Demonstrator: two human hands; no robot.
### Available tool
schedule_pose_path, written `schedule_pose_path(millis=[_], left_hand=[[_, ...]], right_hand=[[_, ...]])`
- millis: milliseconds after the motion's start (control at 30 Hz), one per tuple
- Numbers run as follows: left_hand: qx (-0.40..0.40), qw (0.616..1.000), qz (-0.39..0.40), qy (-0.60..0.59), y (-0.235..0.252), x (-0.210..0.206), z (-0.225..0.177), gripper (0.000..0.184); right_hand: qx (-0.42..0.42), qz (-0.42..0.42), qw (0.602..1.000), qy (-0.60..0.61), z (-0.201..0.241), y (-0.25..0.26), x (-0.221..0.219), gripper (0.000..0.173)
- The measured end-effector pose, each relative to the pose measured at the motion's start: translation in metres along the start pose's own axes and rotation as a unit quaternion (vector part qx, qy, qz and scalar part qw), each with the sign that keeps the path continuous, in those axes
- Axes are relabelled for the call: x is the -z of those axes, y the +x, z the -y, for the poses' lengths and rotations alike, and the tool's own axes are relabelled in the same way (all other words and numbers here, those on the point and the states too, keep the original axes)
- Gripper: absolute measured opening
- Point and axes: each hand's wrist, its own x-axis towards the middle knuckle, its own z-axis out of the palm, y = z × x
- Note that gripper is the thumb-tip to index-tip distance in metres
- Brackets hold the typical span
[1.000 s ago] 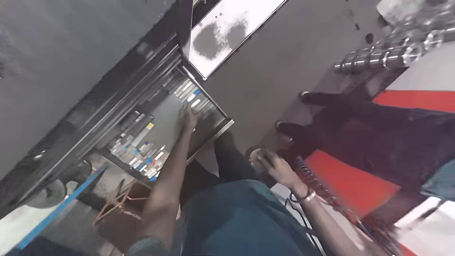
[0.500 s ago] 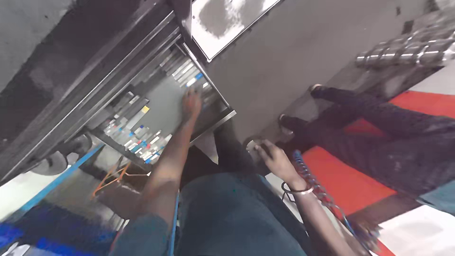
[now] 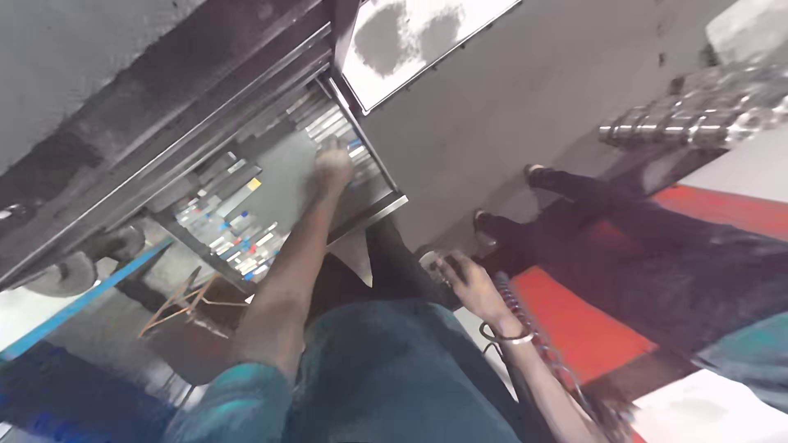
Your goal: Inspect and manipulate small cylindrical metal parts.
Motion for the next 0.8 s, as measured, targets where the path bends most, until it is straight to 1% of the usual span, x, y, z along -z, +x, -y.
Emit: schedule_pose_path(millis=[67,167,233,267,300,367,467,500,567,633,667,700,733,767,800], left_hand=[[0.003,1.0,0.005,0.005,-0.001,-0.004,-0.001,0.031],[-0.017,0.998,0.033,0.048,0.001,0.003,-0.004,0.028],[-0.027,0.993,0.077,0.081,-0.001,0.016,-0.013,0.026],[-0.023,0.989,0.112,0.093,0.0,0.029,-0.02,0.031],[-0.023,0.987,0.13,0.097,-0.001,0.04,-0.023,0.032],[-0.03,0.99,0.123,0.057,-0.008,0.052,-0.015,0.038],[-0.048,0.991,0.05,-0.114,-0.029,0.053,0.016,0.043],[-0.054,0.983,0.043,-0.171,-0.043,0.062,0.018,0.043],[-0.068,0.959,0.076,-0.266,-0.089,0.101,0.005,0.042],[-0.105,0.935,0.109,-0.322,-0.141,0.143,-0.016,0.041],[-0.14,0.925,0.113,-0.334,-0.165,0.158,-0.022,0.041],[-0.184,0.916,0.103,-0.34,-0.185,0.17,-0.025,0.04],[-0.232,0.908,0.078,-0.341,-0.2,0.178,-0.025,0.037],[-0.269,0.901,0.04,-0.338,-0.212,0.185,-0.022,0.034],[-0.289,0.894,0.002,-0.343,-0.223,0.194,-0.016,0.031]], right_hand=[[0.004,-0.006,1.0,-0.013,0.0,-0.004,0.003,0.043],[0.004,-0.002,1.0,-0.025,0.002,-0.005,0.006,0.042],[-0.014,0.005,1.0,-0.024,0.004,-0.007,0.011,0.041],[-0.02,0.006,1.0,-0.02,0.006,-0.006,0.014,0.042],[-0.021,0.009,1.0,-0.018,0.008,-0.007,0.017,0.042],[-0.014,0.015,1.0,0.002,0.019,-0.009,0.022,0.044],[0.042,-0.002,0.998,0.036,0.043,-0.013,0.028,0.043],[0.064,-0.009,0.996,0.054,0.052,-0.012,0.027,0.043],[0.108,-0.014,0.988,0.106,0.075,-0.008,0.024,0.044],[0.147,-0.024,0.973,0.178,0.107,-0.005,0.019,0.05],[0.151,-0.021,0.963,0.22,0.125,-0.008,0.016,0.053],[0.158,-0.02,0.953,0.257,0.145,-0.014,0.015,0.052],[0.172,-0.025,0.945,0.277,0.164,-0.023,0.015,0.05],[0.195,-0.031,0.94,0.277,0.178,-0.031,0.014,0.047],[0.221,-0.036,0.938,0.266,0.19,-0.039,0.011,0.045]])
